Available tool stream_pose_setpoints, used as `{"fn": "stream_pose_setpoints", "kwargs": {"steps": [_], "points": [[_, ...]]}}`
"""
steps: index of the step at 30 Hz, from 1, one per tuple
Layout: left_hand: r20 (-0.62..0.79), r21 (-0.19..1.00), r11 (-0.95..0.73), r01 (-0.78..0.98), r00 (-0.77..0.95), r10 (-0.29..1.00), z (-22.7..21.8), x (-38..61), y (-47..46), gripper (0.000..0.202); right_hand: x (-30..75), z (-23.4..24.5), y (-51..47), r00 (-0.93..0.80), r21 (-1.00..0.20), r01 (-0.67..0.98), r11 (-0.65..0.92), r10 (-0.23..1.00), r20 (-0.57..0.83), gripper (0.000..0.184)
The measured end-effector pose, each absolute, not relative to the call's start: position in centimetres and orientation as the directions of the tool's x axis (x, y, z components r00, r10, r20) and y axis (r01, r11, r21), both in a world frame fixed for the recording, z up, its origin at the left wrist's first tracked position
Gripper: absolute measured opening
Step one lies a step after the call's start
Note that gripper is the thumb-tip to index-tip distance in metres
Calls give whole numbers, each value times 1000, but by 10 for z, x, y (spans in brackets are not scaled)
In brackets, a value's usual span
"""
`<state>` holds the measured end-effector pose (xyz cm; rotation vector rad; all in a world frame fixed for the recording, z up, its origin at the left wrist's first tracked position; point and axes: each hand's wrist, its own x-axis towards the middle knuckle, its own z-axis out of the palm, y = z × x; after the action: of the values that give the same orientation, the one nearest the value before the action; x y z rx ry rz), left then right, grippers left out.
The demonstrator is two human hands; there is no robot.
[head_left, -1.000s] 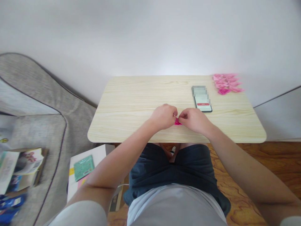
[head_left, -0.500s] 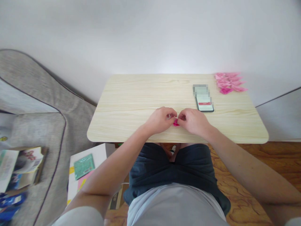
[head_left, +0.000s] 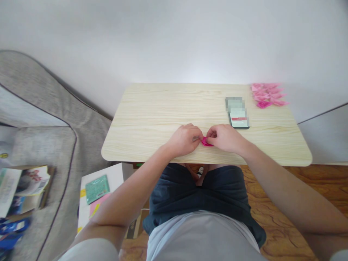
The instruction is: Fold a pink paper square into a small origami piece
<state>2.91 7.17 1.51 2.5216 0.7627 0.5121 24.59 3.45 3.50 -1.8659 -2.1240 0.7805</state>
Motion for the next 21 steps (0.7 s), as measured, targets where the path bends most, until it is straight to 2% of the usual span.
{"fn": "stream_pose_setpoints", "kwargs": {"steps": [6,12,14,16,19,21], "points": [[265,522,-764,380,779,569,7,27,70,17,240,36,28,-230,-461,874,157,968,-106,9],[243,519,-746,417,765,597,6,28,67,19,235,33,20,-348,-317,891,325,937,-18,13],[242,514,-750,417,768,593,7,28,67,19,235,32,18,-372,-304,883,357,928,11,13],[250,507,-758,410,772,585,7,28,67,20,237,33,15,-353,-352,872,339,935,26,13],[274,506,-767,394,770,576,5,28,66,19,242,35,10,-312,-514,810,281,950,26,13],[278,522,-754,398,757,591,5,27,65,17,246,34,6,-319,-571,769,288,946,48,19]]}}
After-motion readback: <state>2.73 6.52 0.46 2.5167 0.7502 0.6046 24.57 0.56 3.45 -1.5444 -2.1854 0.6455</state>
